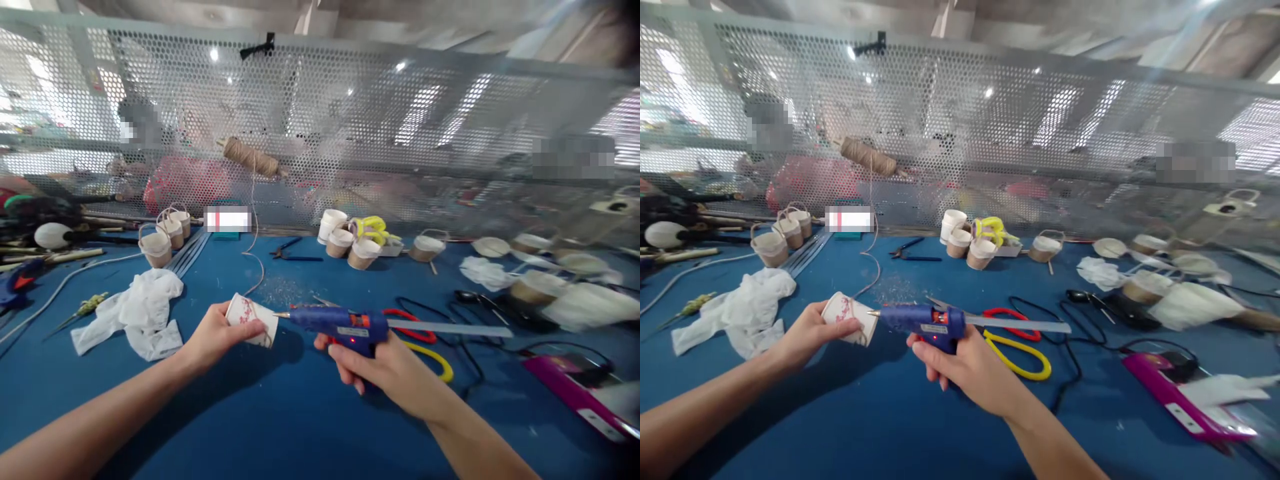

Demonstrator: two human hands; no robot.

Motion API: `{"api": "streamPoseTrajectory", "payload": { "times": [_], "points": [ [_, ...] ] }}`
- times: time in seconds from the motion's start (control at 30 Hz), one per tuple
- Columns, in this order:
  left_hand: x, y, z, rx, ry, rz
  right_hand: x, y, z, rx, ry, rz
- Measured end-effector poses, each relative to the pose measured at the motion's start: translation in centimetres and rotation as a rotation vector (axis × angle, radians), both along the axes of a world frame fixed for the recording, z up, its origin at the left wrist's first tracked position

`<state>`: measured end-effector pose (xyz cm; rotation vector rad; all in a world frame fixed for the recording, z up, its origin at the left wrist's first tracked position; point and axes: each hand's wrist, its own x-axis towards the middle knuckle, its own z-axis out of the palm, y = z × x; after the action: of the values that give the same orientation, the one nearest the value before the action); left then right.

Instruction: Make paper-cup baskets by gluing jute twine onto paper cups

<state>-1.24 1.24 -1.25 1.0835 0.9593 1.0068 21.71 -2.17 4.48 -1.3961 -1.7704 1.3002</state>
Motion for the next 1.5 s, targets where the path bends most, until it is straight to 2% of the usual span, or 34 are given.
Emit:
{"api": "streamPoseTrajectory", "payload": {
  "times": [0.1,0.23,0.4,0.57,0.7,0.8,0.9,1.07,1.3,1.5],
  "points": [
    [0.1,0.3,0.3,-0.026,-0.008,0.028,0.1,0.3,0.6,0.005,0.036,0.034],
    [0.5,0.9,0.8,-0.034,0.002,0.055,0.4,0.6,1.1,0.056,0.014,-0.007],
    [0.7,0.7,0.2,-0.044,-0.040,0.098,0.2,0.5,-0.3,0.137,-0.033,-0.056],
    [0.3,0.0,-0.6,-0.023,-0.011,0.056,0.1,0.2,-1.9,0.136,-0.184,-0.084],
    [0.2,-0.1,-0.6,-0.049,0.000,0.080,0.3,0.0,-2.1,0.225,-0.313,-0.041],
    [0.2,-0.1,-0.6,-0.068,0.004,0.092,0.3,-0.1,-2.0,0.321,-0.348,0.007],
    [0.2,-0.2,-0.6,-0.066,-0.004,0.087,0.2,-0.1,-1.9,0.353,-0.354,0.029],
    [0.3,-0.3,-0.6,-0.080,-0.029,0.068,0.0,0.0,-1.9,0.290,-0.296,0.026],
    [0.4,-0.2,-0.8,-0.054,0.006,0.079,-0.4,-0.1,-1.9,-0.029,-0.227,-0.081],
    [0.4,-0.1,-0.6,-0.054,0.033,0.100,-0.7,-0.3,-1.7,-0.024,-0.155,-0.134]
  ]
}}
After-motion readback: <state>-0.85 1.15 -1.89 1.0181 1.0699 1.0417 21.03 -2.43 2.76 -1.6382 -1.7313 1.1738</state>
